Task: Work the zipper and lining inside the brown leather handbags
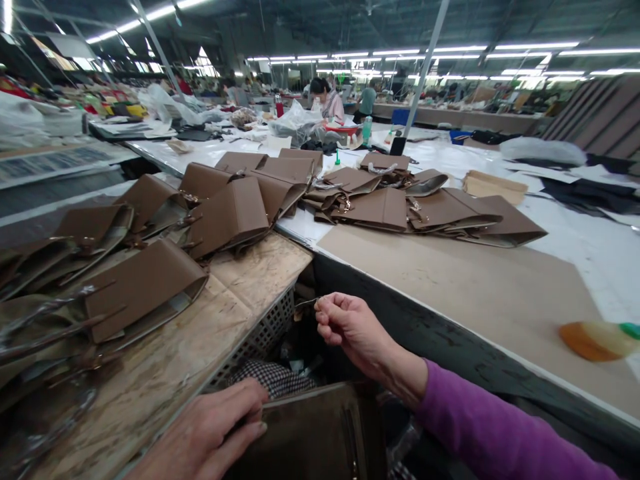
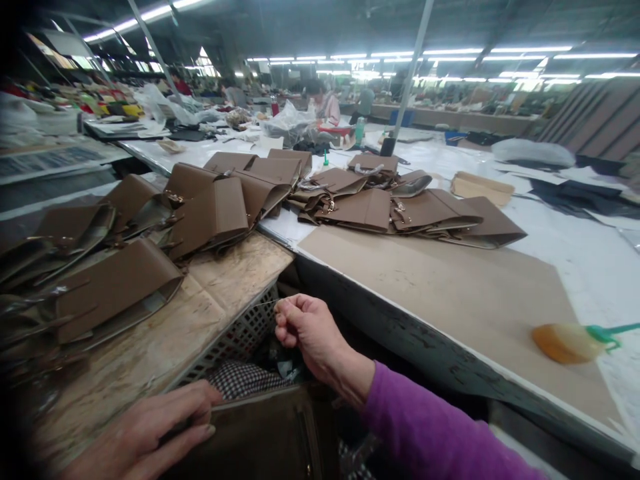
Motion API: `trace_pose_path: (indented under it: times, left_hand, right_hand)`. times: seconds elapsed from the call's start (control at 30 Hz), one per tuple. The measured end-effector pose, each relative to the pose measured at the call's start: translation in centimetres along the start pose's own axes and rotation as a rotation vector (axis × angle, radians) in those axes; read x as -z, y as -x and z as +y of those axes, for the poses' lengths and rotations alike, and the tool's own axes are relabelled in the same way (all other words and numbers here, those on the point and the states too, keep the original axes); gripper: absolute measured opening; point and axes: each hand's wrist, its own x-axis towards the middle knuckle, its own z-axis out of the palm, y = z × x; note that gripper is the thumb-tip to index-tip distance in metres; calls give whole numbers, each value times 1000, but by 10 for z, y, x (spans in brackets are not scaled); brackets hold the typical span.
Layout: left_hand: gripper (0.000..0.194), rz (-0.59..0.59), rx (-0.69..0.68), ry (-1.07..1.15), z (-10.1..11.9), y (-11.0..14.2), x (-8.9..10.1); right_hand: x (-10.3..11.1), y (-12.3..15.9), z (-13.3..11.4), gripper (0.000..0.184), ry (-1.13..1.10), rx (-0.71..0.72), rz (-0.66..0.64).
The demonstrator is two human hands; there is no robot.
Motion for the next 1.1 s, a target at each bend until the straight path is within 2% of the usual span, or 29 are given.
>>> trace_pose_path:
  times: [0.17,0.3,0.4,0.47,0.57,0.73,0.83,0.9,0.97,1.03,1.1]
  left_hand:
    - [16,23,-20,-29,-1,0,0]
    - [14,-7,-18,-48,0,-1,3]
    - [17,-56,15,-57,6,1,7]
    - [17,-56,21,-75,10,6,8]
    - [17,41,-15,-156,14,14,6]
    - [20,133,-133,-318,13,27,-2]
    - [20,132,-164,-323,12,31,-4]
    - [21,133,-185,-298,13,32,-5]
    - [21,150,-206,-281,12,32,-4]
    - [21,157,-239,-264,11,34,-4]
    - [20,151,-277,-255,7,37,-4]
  right_hand:
    - [-6,-11,4,35,128,-146,-171]
    - [-15,-12,-1,35,350,-260,-490]
    - [-22,-12,-4,29,501,-251,-666]
    - [-24,-13,-3,24,605,-197,-686]
    - [-23,-15,4,23,734,-120,-706]
    - [-30,-18,13,23,1026,-45,-869]
    - [-47,-16,11,11,1290,105,-1051]
    - [-61,-12,8,7,1517,302,-1201]
    - [-74,-9,8,11,1688,480,-1358]
    - [-82,-9,12,14,1716,527,-1495]
    - [-86,-12,21,18,1619,501,-1545]
